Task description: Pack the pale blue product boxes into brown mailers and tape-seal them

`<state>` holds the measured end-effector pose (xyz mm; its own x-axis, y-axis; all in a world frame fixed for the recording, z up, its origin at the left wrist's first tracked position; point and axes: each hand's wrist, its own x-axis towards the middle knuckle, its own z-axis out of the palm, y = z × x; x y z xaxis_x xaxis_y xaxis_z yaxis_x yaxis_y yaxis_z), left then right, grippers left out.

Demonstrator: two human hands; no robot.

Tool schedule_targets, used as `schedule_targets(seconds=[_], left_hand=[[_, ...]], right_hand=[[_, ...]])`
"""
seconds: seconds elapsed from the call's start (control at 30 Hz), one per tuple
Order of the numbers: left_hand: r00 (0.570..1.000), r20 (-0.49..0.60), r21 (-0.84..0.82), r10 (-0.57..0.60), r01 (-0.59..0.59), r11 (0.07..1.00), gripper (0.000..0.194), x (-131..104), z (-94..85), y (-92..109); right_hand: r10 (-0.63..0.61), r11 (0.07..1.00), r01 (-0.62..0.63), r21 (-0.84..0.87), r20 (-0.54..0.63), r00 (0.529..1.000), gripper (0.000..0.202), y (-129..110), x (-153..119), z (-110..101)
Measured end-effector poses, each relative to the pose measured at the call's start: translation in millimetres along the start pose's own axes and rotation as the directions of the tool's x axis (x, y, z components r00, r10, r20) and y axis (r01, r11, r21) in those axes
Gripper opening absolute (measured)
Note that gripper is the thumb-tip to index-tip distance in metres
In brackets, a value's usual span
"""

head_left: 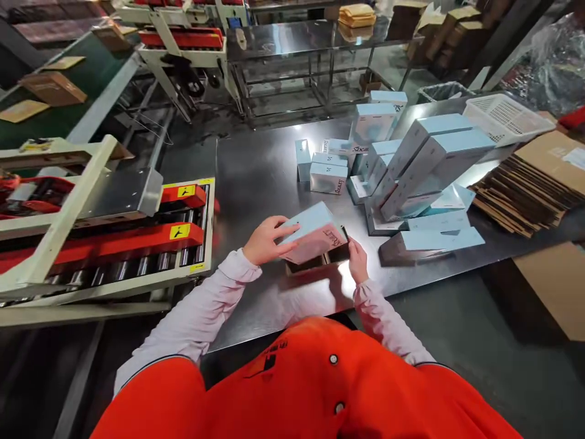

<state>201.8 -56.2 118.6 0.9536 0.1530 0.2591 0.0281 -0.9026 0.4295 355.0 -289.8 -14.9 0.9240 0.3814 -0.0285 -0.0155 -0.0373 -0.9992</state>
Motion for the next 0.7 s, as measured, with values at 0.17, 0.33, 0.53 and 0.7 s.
schedule_targets(seconds=[0.17,0.33,0.53,0.7], left_hand=[[0.940,0.185,0.433,-0.288,0.185,0.882,0.061,-15,-10.9,16],[0.715,0.403,0.381,-0.571,0.436,0.815,0.072,-42,19.0,20],[0.673,0.656,0.167,-0.341,0.311,0.935,0.052,-29,52.2,20],[0.903,0.209,0.396,-0.376,0.274,0.876,0.070,-1,47.7,12]], right_hand=[[-0.008,0.995,0.009,-0.098,0.014,1.000,0.057,-5,16,20],[-0.091,0.930,0.146,-0.337,0.174,0.981,0.047,-14,6,30],[0.076,0.814,0.376,-0.444,0.721,0.688,0.038,-40,29,36],[0.057,0.783,0.233,-0.577,0.439,0.896,0.058,-38,44,56]])
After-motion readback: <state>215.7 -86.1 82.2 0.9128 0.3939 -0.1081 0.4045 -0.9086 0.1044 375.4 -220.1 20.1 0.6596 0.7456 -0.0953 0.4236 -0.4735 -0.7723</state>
